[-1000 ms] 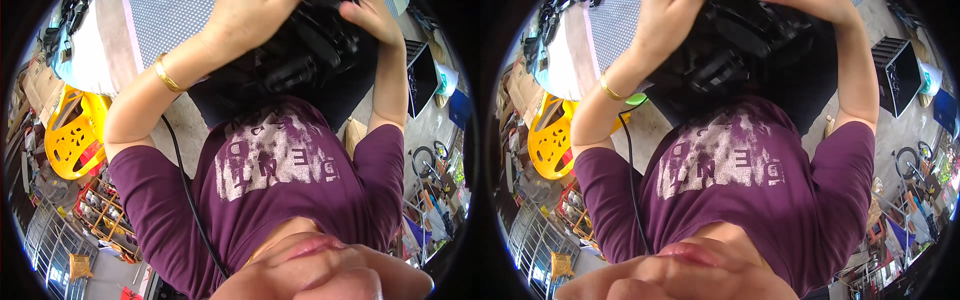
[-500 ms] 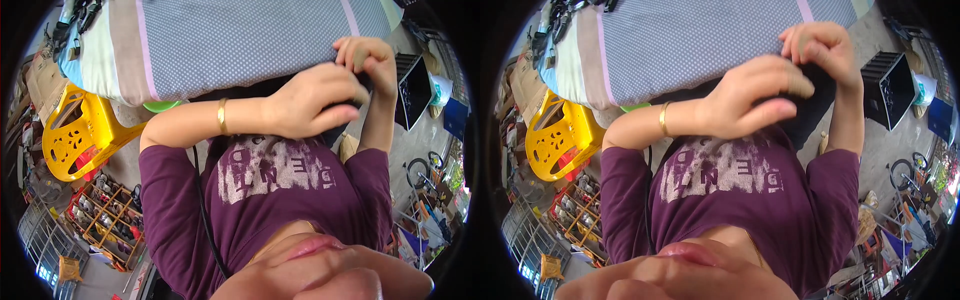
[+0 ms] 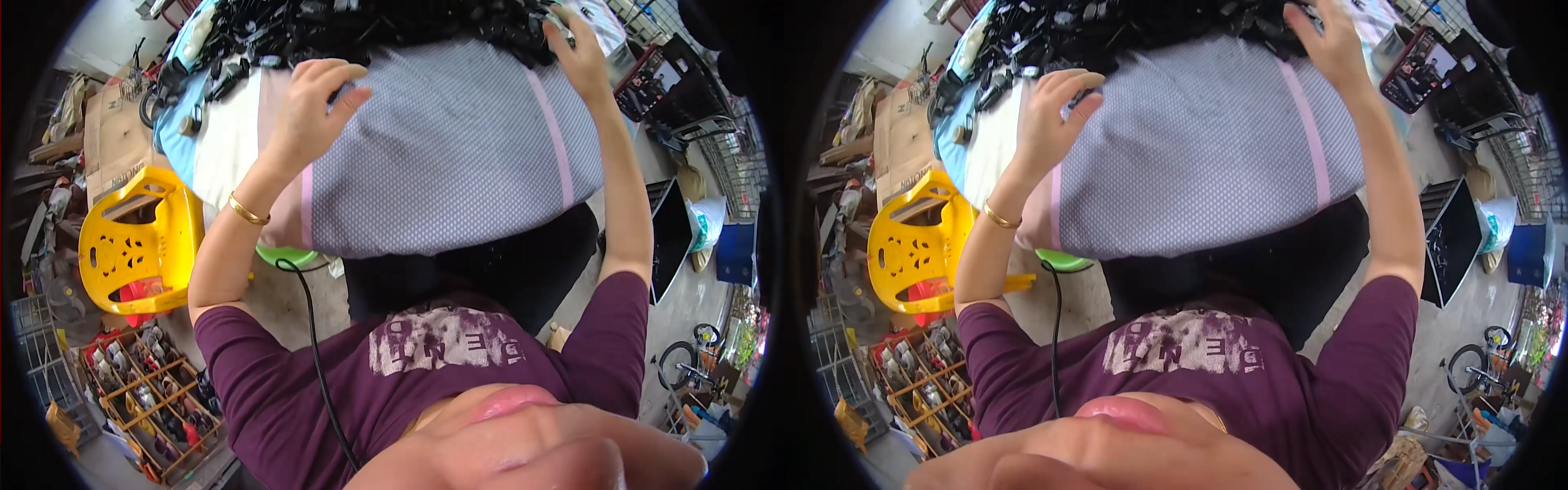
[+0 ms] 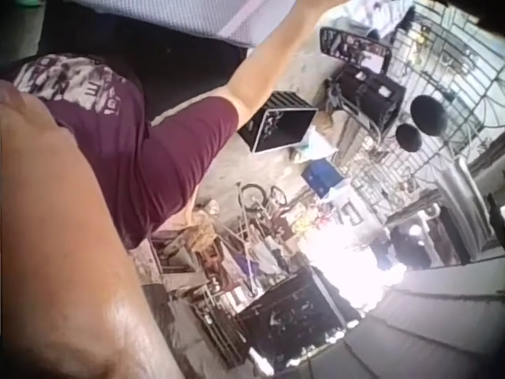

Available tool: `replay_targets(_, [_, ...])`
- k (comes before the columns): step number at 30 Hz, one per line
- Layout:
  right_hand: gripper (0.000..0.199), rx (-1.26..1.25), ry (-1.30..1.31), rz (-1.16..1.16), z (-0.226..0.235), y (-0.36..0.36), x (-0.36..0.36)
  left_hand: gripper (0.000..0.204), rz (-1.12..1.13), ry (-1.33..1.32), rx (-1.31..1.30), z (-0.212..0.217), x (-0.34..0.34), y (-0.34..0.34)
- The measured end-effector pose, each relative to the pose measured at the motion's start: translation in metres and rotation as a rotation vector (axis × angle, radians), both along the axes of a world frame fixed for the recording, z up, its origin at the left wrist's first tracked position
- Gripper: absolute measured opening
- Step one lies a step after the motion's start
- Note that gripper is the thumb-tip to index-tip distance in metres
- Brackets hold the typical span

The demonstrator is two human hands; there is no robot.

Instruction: Assembling or inspecting small black plastic components at a workstation.

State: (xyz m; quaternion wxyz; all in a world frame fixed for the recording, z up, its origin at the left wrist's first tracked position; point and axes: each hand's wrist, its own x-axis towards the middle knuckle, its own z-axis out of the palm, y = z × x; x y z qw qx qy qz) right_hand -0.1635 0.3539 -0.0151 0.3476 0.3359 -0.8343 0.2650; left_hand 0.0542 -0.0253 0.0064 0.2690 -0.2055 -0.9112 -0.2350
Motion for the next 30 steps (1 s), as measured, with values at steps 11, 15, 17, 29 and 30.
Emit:
replay_targets(11, [0.080, -0.024, -0.774, -0.160, -0.040, -0.017, -0.166, 0.039, -0.240, 0.013, -0.236, -0.030, -0.056, 0.030])
replay_targets(15, [0.075, -0.066, -0.697, 0.060, -0.032, -0.050, -0.139, 0.040, -0.375, 0.019, -0.237, -0.031, -0.067, 0.059])
replay_targets(17, [0.063, -0.259, -0.558, 0.144, -0.046, -0.071, -0.131, 0.040, -0.630, 0.016, -0.168, -0.031, -0.070, 0.080])
replay_targets(29, [0.068, -0.236, -0.809, 0.330, -0.004, -0.175, 0.001, 0.038, -0.636, 0.181, -0.673, -0.033, -0.081, 0.101])
replay_targets(30, [0.069, -0.153, -0.929, 0.412, 0.007, -0.174, 0.012, 0.037, -0.584, 0.238, -0.601, -0.033, -0.078, 0.093])
